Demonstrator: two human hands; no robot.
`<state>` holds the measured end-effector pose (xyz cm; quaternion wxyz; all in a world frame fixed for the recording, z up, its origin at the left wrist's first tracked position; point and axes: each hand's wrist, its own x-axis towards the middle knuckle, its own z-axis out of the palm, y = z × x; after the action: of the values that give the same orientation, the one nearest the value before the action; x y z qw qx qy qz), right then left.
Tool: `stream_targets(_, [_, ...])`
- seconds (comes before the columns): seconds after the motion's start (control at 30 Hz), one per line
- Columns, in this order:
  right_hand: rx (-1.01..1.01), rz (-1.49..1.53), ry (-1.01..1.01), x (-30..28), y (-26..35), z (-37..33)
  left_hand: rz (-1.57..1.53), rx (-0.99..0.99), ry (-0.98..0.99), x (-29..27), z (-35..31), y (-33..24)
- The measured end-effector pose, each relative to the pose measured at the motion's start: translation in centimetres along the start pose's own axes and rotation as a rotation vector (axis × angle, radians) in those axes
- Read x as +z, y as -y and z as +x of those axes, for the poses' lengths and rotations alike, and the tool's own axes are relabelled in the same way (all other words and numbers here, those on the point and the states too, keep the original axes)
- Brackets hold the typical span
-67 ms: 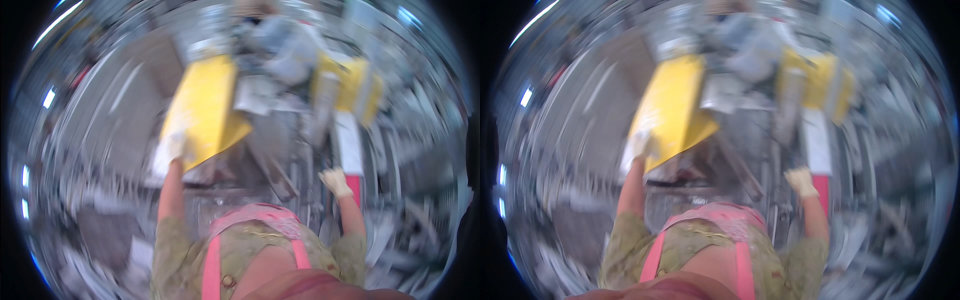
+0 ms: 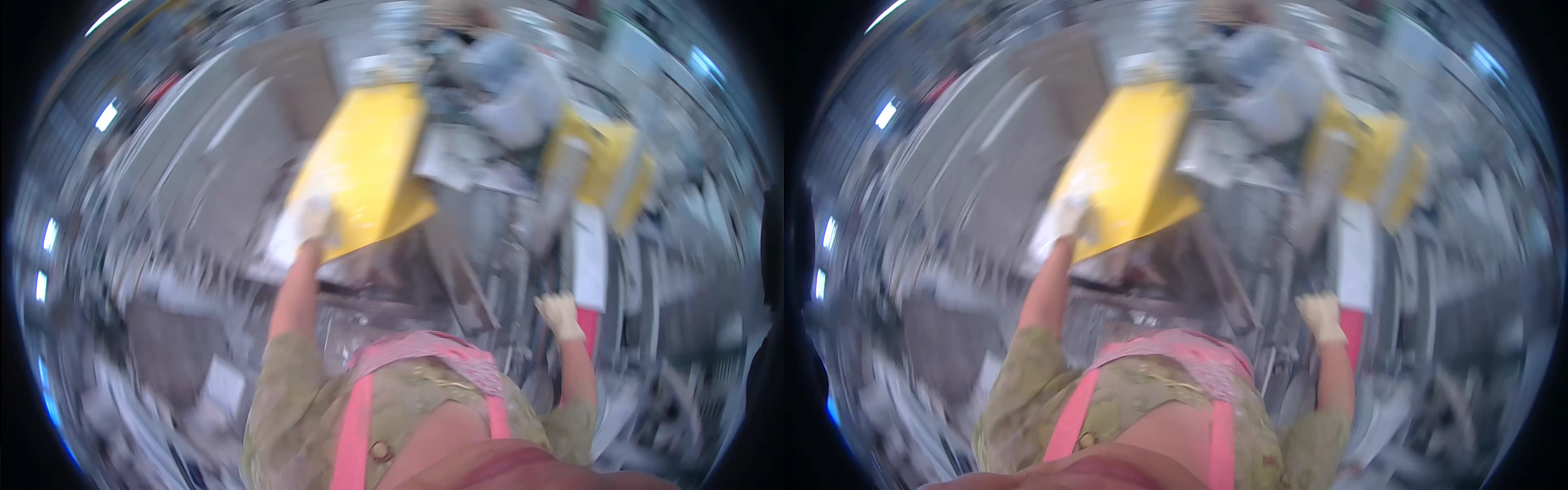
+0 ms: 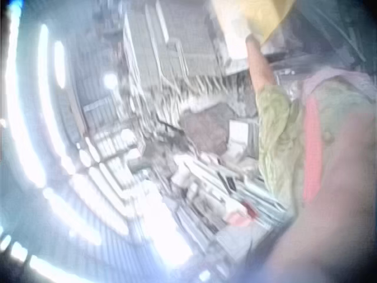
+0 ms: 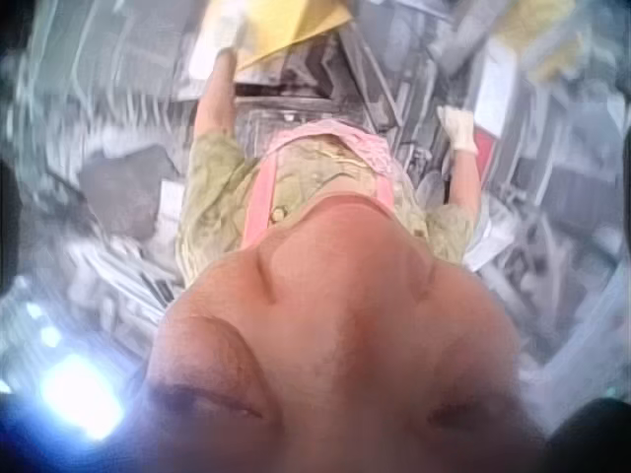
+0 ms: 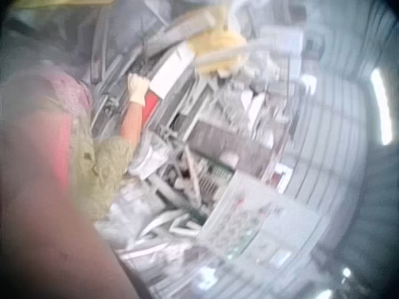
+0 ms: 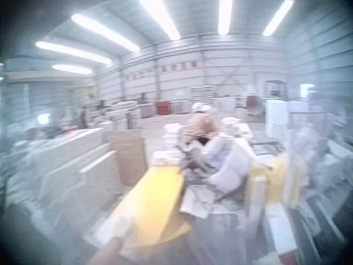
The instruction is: The person positions a white rectangular board on a yellow cutting machine and pulls a lever to cut it. After each cut, the person removes the cut piece and places it aside, then repeats the process with the remaining board.
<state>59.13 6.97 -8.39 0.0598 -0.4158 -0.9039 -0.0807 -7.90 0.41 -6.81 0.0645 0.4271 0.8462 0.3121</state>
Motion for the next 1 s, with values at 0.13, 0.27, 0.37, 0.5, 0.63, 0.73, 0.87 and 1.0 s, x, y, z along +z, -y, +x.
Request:
stream_targets(0.13, [0.007, -0.049, 0.180, 1.3, -1.0, 0.4, 0.116, -0.096, -0.024, -2.2, -2.7, -5.4])
stream_targets(0.27, [-0.015, -0.145, 0.209, 1.4, -1.1, 0.3, -0.038, -0.383, -0.037, -4.9, -4.0, -10.3])
stream_targets(0.37, [-0.066, -0.117, 0.111, 1.0, -1.1, -0.2, -0.067, -0.384, -0.046, -6.0, -4.6, -11.5])
stream_targets(0.5, [-0.040, -0.122, 0.175, 0.8, -1.1, -0.1, -0.078, -0.385, -0.008, -6.5, -4.9, -11.8])
stream_targets(0.63, [-0.049, -0.113, 0.167, 0.7, -1.0, 0.4, -0.088, -0.376, -0.060, -5.2, -4.4, -10.8])
stream_targets(0.73, [-0.065, -0.070, 0.132, 0.2, -0.7, 0.3, -0.023, -0.333, -0.106, -3.0, -3.3, -8.0])
stream_targets(0.87, [-0.138, -0.155, 0.248, -0.2, -0.2, 0.4, 0.092, 0.056, -0.060, -1.1, -0.7, -2.2])
stream_targets(1.0, [-0.056, -0.072, 0.206, 0.2, -0.4, 0.4, 0.222, 0.068, -0.017, -2.1, 0.2, -1.9])
